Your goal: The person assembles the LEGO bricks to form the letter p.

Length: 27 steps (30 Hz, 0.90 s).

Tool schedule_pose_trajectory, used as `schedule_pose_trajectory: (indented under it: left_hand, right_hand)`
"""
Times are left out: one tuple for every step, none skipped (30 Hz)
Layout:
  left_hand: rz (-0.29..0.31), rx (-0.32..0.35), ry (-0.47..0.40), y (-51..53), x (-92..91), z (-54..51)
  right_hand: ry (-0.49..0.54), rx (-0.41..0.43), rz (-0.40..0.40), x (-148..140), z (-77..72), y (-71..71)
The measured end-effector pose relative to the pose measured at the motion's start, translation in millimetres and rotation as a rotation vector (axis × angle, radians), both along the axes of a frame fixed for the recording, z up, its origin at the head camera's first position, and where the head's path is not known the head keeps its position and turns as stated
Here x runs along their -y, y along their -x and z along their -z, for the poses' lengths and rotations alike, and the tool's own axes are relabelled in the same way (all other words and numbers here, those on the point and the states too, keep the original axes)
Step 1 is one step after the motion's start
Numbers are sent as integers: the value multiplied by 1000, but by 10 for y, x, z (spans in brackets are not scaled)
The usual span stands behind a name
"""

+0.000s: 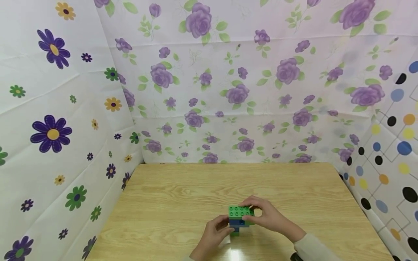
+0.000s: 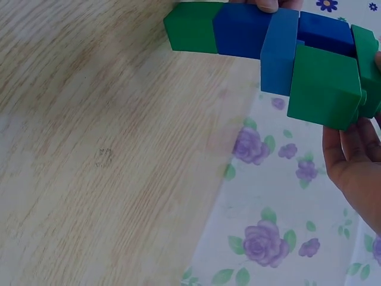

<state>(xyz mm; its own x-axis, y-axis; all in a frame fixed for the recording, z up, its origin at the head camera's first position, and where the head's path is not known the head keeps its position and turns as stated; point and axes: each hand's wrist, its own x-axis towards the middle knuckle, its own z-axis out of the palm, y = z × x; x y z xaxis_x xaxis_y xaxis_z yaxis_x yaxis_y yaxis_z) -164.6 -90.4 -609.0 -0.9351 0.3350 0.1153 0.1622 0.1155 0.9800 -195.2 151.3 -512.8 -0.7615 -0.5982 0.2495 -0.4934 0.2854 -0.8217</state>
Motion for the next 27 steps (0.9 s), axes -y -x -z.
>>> schedule_pose_trajectory:
  left_hand:
    - [-1,3,1,-2,0,3]
    - [-2,4,3,-5,1,2]
    - [-4,6,4,-9,2,-1]
    - [-6,9,5,-12,3,-4]
    - [-8,14,6,-13,3,-8]
    - [-9,23,6,-15,3,-13]
    - [-11,32,6,-15,3,-17]
    - [-13,37,7,-14,1,-23]
    - [-14,41,7,-13,-1,-25]
    - [-13,42,7,-10,-4,-26]
    - [-12,43,6,-8,-7,-28]
    - [-9,39,8,-4,-8,-30]
    - [-8,35,11,-3,-5,-35]
    - [-3,27,15,-1,-3,-41]
    - [2,20,20,1,-2,-46]
    - [8,12,27,2,-2,-54]
    - [12,7,35,2,-2,-63]
    - [16,-1,46,1,-4,-69]
    - [18,-6,57,-1,-6,-74]
    - [19,-14,66,-2,-10,-79]
    - [18,-12,70,-4,-16,-84]
    - [16,-15,74,-5,-22,-89]
    - [15,-18,73,-7,-28,-96]
    - [15,-24,65,-6,-36,-105]
    - [12,-25,55,-7,-43,-119]
    - [10,-33,41,-8,-51,-137]
    - [10,-37,28,-8,-56,-155]
  right_hand:
    - [-2,5,3,3,0,-2]
    - [-4,11,7,8,-3,-4]
    - [-6,16,11,14,-11,-10]
    - [-10,21,15,21,-27,-18]
    - [-11,26,19,30,-53,-33]
    - [-11,30,22,40,-88,-51]
    - [-12,34,24,49,-129,-70]
    - [-14,36,26,57,-167,-89]
    - [-14,41,29,63,-201,-105]
    - [-14,44,33,66,-227,-118]
    - [-12,40,35,67,-222,-117]
    - [-11,39,37,61,-199,-105]
    - [-8,41,37,57,-171,-87]
    - [-7,46,36,57,-170,-80]
    - [-8,50,39,50,-131,-58]
    - [-12,50,41,42,-95,-38]
    - [-13,46,38,34,-63,-20]
    - [-16,49,35,28,-56,-13]
    - [-20,51,34,27,-59,-12]
    - [-24,45,33,25,-56,-12]
    - [-26,37,33,18,-23,1]
    - [-24,28,31,17,-26,-1]
    - [-22,23,29,18,-29,-3]
    - [-21,21,32,19,-31,-2]
    - [-20,16,34,19,-31,-3]
    - [-19,9,37,20,-30,-4]
    - [-20,4,42,22,-32,-7]
